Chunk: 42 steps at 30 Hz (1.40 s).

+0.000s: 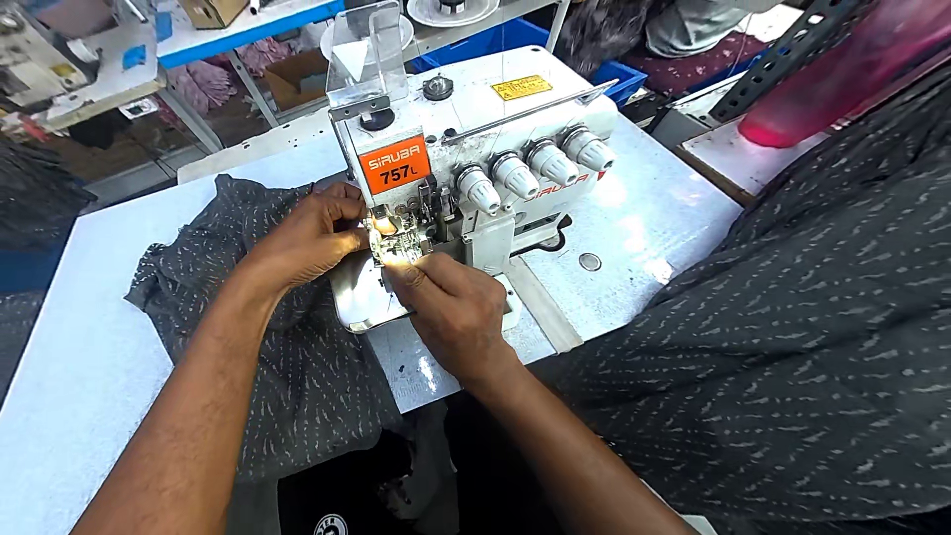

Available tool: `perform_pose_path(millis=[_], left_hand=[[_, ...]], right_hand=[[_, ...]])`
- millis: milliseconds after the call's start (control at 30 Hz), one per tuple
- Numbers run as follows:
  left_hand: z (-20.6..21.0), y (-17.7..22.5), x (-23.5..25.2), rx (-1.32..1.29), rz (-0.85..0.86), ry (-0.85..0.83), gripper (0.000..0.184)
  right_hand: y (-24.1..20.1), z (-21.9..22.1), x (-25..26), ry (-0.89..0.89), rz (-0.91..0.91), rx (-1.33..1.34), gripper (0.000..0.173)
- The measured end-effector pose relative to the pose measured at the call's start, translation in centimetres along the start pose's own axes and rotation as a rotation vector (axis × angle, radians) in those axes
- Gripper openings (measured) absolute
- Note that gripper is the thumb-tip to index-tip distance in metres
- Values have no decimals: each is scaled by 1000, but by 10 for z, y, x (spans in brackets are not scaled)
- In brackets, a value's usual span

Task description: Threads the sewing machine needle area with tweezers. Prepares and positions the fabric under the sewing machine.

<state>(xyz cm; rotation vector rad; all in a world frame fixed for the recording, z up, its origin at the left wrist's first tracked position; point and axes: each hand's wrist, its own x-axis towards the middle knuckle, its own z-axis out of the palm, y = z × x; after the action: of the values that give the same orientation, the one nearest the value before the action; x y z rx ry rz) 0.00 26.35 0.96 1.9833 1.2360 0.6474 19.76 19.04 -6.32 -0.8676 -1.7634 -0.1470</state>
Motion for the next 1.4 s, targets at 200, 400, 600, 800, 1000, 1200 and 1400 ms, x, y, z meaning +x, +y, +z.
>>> perform_pose_path(millis=[200,400,600,800,1000,1200,1400], left_hand=[[5,6,-3,182,9,12,14],[26,0,-10,383,89,151,22],[28,-3,-14,465,134,179,25],[32,-7,-24,490,147,235,25],[40,-2,-35,473,132,312,18],[41,4,-44,495,137,288,18],[42,3,-45,493,159,312,18]], right_hand=[[1,-2,2,-43,-17,12,13],[1,1,3,-37,-45,7,13],[0,2,1,-20,-20,0,13],[0,2,0,21,5,9,12],[6,-13,-5,-52,84,-53,13],[5,-44,11,-350,247,-111,14],[-6,-40,9,-170,288,-41,18]])
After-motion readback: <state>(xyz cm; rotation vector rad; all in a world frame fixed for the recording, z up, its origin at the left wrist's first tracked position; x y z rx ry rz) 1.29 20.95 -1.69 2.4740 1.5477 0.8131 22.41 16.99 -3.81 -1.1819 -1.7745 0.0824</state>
